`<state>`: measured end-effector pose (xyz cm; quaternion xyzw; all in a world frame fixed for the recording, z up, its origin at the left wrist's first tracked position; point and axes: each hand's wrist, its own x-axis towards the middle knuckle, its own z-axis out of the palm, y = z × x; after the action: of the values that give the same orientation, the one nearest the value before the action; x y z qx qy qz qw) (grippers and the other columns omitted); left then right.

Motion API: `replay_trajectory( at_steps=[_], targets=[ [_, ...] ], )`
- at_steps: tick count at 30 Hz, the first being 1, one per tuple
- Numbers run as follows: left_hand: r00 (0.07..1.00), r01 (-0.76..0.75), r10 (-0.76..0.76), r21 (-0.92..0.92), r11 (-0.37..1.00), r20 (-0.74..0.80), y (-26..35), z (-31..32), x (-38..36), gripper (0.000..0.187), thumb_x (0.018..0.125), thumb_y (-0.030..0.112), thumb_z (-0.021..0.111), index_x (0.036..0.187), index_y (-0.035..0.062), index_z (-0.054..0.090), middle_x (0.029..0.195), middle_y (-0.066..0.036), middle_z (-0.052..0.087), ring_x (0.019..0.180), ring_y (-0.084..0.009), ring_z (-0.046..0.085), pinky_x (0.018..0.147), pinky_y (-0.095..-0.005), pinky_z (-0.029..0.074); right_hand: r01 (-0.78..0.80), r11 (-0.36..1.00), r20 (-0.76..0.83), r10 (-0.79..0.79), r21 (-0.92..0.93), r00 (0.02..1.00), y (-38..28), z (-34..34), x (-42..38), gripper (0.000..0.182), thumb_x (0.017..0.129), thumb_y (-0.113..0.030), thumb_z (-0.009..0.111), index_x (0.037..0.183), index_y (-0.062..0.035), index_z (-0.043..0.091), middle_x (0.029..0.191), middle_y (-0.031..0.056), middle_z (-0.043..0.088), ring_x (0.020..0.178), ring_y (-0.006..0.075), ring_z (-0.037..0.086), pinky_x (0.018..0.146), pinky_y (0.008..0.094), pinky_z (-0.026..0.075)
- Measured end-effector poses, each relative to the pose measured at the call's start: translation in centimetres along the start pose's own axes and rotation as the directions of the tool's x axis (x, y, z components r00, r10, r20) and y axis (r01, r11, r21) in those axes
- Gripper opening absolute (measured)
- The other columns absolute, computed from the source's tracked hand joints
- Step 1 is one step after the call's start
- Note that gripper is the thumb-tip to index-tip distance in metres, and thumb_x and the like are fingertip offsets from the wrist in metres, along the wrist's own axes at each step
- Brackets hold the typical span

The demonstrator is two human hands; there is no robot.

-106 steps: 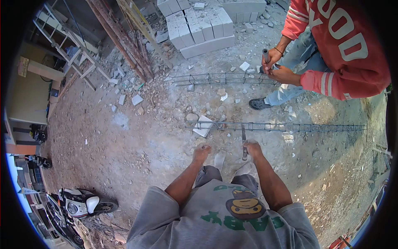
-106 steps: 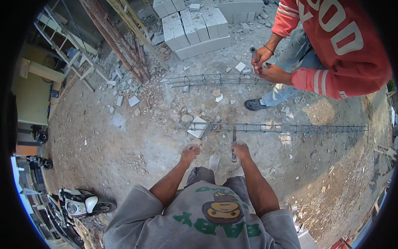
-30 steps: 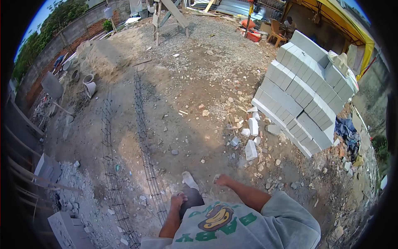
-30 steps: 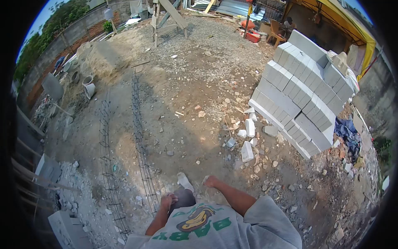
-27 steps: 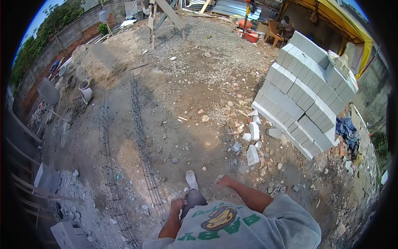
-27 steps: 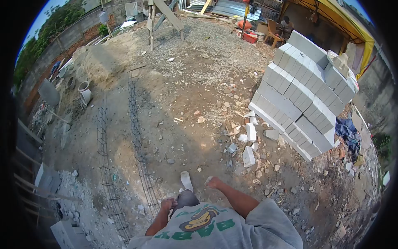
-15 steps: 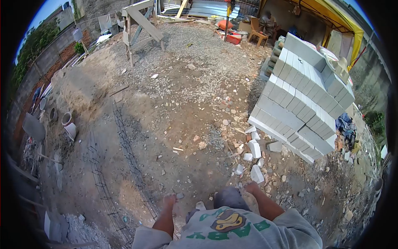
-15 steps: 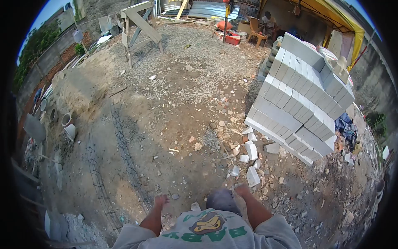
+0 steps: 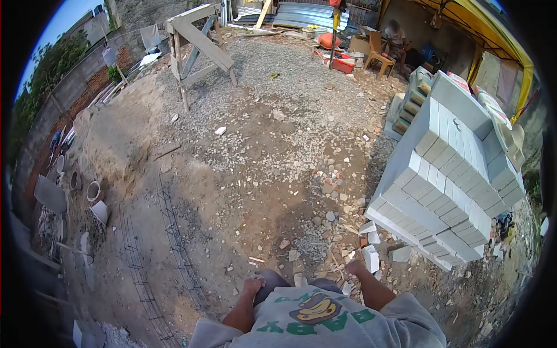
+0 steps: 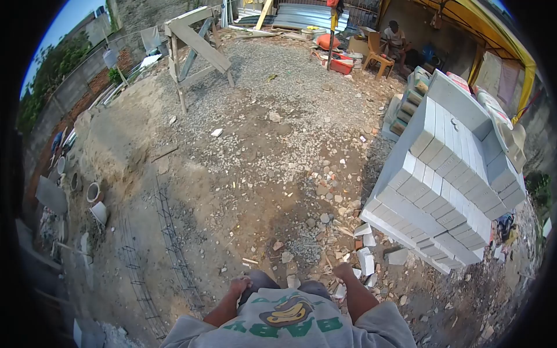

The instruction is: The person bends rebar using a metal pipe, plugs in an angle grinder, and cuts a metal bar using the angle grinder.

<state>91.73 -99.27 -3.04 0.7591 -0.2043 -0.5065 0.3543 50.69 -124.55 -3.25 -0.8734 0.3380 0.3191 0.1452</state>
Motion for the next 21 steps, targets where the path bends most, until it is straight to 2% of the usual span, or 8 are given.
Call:
replay_trajectory(
  at_steps=[2, 3, 4, 6, 9, 15, 19, 21],
  targets=[
    [0.979, 0.069, -0.133, -0.361, 0.93, -0.154, 7.4, -1.1, 1.2, 0.018, 0.09, 0.019, 0.056, 0.089, 0.0026, 0.062, 0.074, -0.007, 0.067, 0.056, -0.0118, 0.061, 0.047, -0.0235, 0.048, 0.246, 0.959, -0.182, -0.269, -0.142, 0.946, 6.1, -3.0, 8.8, 0.019, 0.078, -0.017, 0.063, 0.096, -0.0093, 0.065, 0.082, 0.0092, 0.067, 0.063, 0.0222, 0.064, 0.052, 0.0328, 0.051],
    [0.98, 0.101, -0.161, -0.413, 0.905, -0.114, 8.4, -1.8, 4.0, 0.018, 0.09, 0.019, 0.056, 0.088, 0.0024, 0.063, 0.074, -0.007, 0.067, 0.056, -0.0111, 0.061, 0.047, -0.023, 0.048, 0.039, 0.802, -0.229, 0.124, 0.596, 0.965, 6.2, -6.4, 11.7, 0.017, 0.08, -0.015, 0.063, 0.095, -0.0067, 0.064, 0.082, 0.0094, 0.067, 0.062, 0.0216, 0.064, 0.051, 0.0308, 0.05],
    [0.98, 0.136, -0.189, -0.459, 0.878, -0.071, 8.8, -2.8, 7.0, 0.018, 0.09, 0.019, 0.056, 0.088, 0.0023, 0.063, 0.074, -0.007, 0.067, 0.056, -0.0105, 0.061, 0.047, -0.0224, 0.047, -0.087, 0.131, 0.023, 0.427, 0.988, 0.904, 5.9, -10.5, 14.8, 0.015, 0.081, -0.013, 0.064, 0.093, -0.0041, 0.064, 0.082, 0.0096, 0.067, 0.061, 0.021, 0.064, 0.049, 0.0287, 0.049],
    [0.966, 0.197, -0.253, -0.468, 0.862, -0.06, 10.1, -3.8, 11.6, 0.018, 0.089, 0.019, 0.056, 0.088, 0.0022, 0.063, 0.073, -0.007, 0.067, 0.056, -0.0105, 0.061, 0.048, -0.0228, 0.048, 0.118, -0.04, -0.106, 0.231, 0.992, 0.967, 5.2, -20.6, 18.1, 0.014, 0.08, -0.01, 0.064, 0.093, -0.0047, 0.064, 0.081, 0.0085, 0.067, 0.061, 0.0209, 0.063, 0.052, 0.0289, 0.05],
    [0.947, 0.242, -0.301, -0.361, 0.901, -0.116, 14.9, -3.9, 20.3, 0.018, 0.088, 0.019, 0.057, 0.087, 0.002, 0.064, 0.072, -0.006, 0.066, 0.055, -0.0126, 0.061, 0.049, -0.0259, 0.049, 0.163, 0.011, -0.16, 0.254, 0.987, 0.954, 2.1, -29.3, 25.1, 0.011, 0.082, -0.012, 0.062, 0.091, -0.0057, 0.064, 0.08, 0.0077, 0.067, 0.063, 0.0178, 0.064, 0.051, 0.0273, 0.049],
    [0.982, 0.188, -0.188, -0.035, 0.982, -0.017, 30.2, -7.5, 35.9, 0.021, 0.088, 0.019, 0.054, 0.087, 0.001, 0.065, 0.071, -0.007, 0.065, 0.057, -0.015, 0.062, 0.051, -0.0289, 0.049, 0.014, 0.753, -0.128, 0.093, 0.657, 0.987, 2.9, -36.2, 29.3, 0.031, 0.075, -0.03, 0.064, 0.094, -0.0065, 0.068, 0.085, 0.0127, 0.068, 0.08, 0.0231, 0.066, 0.074, 0.0339, 0.05],
    [0.999, -0.048, 0.049, -0.037, 0.998, 0.011, 43.1, -10.8, 48.0, 0.021, 0.09, 0.019, 0.053, 0.094, 0.0003, 0.063, 0.074, -0.008, 0.066, 0.061, -0.016, 0.065, 0.052, -0.0314, 0.051, -0.34, 0.515, -0.065, 0.617, 0.786, 0.785, 10.1, -37.0, 30.8, 0.03, 0.077, -0.033, 0.059, 0.083, -0.0053, 0.069, 0.082, 0.0138, 0.068, 0.077, 0.0235, 0.067, 0.069, 0.0384, 0.051],
    [0.996, -0.046, 0.038, -0.106, 0.993, -0.079, 47.4, -11.0, 53.7, 0.02, 0.091, 0.018, 0.055, 0.095, 0.0002, 0.061, 0.073, -0.008, 0.065, 0.06, -0.0156, 0.064, 0.05, -0.0305, 0.05, -0.3, 0.829, 0.057, 0.31, 0.473, 0.949, 18.6, -28.3, 36.0, 0.026, 0.084, -0.028, 0.054, 0.083, -0.0059, 0.068, 0.081, 0.0112, 0.069, 0.066, 0.0193, 0.067, 0.057, 0.0361, 0.052]
  ],
)
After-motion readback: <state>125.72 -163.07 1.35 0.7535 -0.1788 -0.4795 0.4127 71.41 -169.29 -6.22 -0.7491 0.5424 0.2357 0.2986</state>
